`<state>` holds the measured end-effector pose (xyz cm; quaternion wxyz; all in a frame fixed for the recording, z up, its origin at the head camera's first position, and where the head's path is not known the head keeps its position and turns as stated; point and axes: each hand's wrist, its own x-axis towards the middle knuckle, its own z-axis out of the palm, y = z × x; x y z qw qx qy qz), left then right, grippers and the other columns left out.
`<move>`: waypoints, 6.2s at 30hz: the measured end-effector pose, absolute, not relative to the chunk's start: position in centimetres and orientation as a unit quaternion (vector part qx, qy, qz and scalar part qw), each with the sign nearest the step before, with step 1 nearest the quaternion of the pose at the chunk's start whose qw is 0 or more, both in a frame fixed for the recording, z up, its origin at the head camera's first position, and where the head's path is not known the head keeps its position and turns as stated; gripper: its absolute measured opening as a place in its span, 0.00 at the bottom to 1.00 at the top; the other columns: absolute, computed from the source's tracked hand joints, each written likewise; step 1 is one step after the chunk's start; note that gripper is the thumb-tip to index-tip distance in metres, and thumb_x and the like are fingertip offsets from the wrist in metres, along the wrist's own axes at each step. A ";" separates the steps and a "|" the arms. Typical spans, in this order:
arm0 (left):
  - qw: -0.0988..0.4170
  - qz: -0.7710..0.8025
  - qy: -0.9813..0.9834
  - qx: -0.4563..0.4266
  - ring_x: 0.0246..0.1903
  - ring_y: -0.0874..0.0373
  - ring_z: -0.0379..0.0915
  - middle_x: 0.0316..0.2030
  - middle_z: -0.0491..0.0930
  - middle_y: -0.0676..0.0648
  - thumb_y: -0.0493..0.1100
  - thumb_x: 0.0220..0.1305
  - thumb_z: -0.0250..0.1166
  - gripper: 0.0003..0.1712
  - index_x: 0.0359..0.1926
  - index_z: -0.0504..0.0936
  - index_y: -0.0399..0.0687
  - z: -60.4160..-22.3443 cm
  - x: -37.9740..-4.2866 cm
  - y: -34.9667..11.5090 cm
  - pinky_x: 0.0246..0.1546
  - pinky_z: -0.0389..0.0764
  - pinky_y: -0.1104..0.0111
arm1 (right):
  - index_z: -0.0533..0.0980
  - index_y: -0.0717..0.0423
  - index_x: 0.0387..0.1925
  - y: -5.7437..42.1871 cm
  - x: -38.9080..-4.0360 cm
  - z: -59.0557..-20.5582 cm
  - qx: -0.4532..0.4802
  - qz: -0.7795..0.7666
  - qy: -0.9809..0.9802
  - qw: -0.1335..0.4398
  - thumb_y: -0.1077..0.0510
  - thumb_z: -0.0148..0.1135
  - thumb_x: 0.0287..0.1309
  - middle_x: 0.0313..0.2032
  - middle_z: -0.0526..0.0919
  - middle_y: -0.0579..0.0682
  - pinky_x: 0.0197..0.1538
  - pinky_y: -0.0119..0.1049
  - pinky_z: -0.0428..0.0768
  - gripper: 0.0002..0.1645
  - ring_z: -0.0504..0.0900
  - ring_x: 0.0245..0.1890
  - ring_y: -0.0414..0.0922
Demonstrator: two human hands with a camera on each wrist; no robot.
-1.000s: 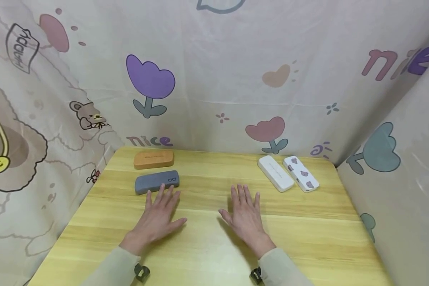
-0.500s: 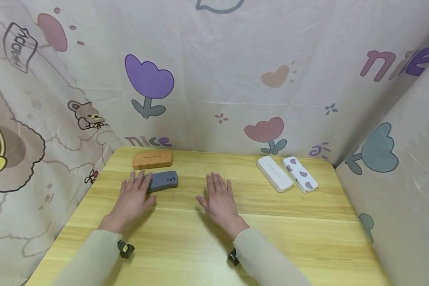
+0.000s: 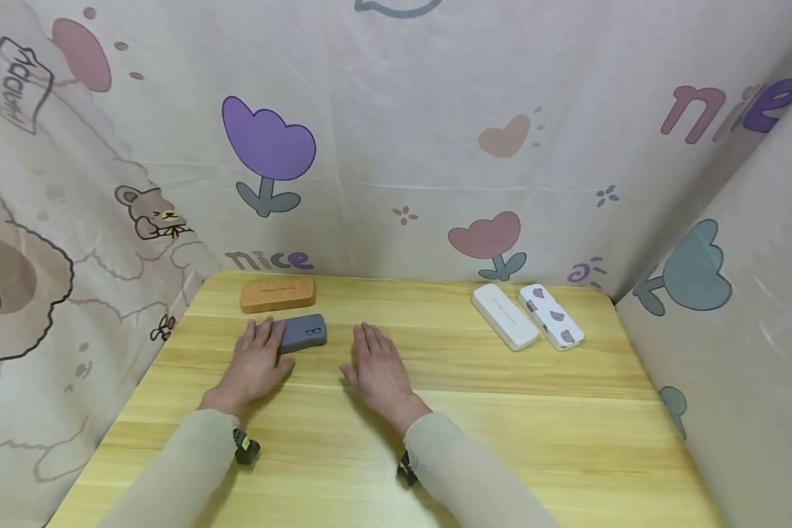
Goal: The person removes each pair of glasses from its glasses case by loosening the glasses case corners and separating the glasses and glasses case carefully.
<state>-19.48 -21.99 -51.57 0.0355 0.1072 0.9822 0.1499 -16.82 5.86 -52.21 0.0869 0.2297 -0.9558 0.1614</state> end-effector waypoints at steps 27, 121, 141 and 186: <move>0.026 0.128 0.972 0.198 0.81 0.28 0.39 0.81 0.51 0.30 0.53 0.71 0.68 0.48 0.82 0.57 0.41 -52.1 -17.2 -14.2 0.78 0.50 0.36 | 0.59 0.66 0.79 6.6 -16.7 -53.3 0.212 0.132 -0.966 0.063 0.44 0.61 0.74 0.78 0.64 0.64 0.79 0.53 0.63 0.45 0.63 0.79 0.59; 0.037 0.134 0.955 0.262 0.61 0.46 0.68 0.62 0.79 0.45 0.70 0.56 0.75 0.48 0.67 0.79 0.44 -52.4 -16.2 -17.1 0.67 0.66 0.46 | 0.74 0.62 0.70 11.3 -10.6 -53.5 0.278 0.103 -0.946 0.130 0.57 0.68 0.69 0.68 0.79 0.58 0.72 0.53 0.74 0.31 0.76 0.70 0.56; 0.025 0.121 0.956 0.266 0.60 0.47 0.69 0.59 0.79 0.46 0.69 0.54 0.75 0.45 0.63 0.79 0.44 -52.7 -16.3 -17.0 0.67 0.66 0.47 | 0.78 0.58 0.63 12.6 -12.2 -53.2 0.297 0.094 -0.937 0.160 0.39 0.71 0.66 0.59 0.85 0.54 0.62 0.50 0.80 0.35 0.81 0.59 0.53; 0.033 0.123 0.957 0.260 0.60 0.47 0.69 0.59 0.80 0.45 0.67 0.56 0.77 0.45 0.65 0.78 0.43 -52.9 -16.2 -16.8 0.67 0.66 0.47 | 0.80 0.55 0.50 12.4 -13.5 -53.4 0.295 0.111 -0.936 0.157 0.31 0.71 0.60 0.52 0.87 0.52 0.60 0.47 0.80 0.35 0.83 0.53 0.50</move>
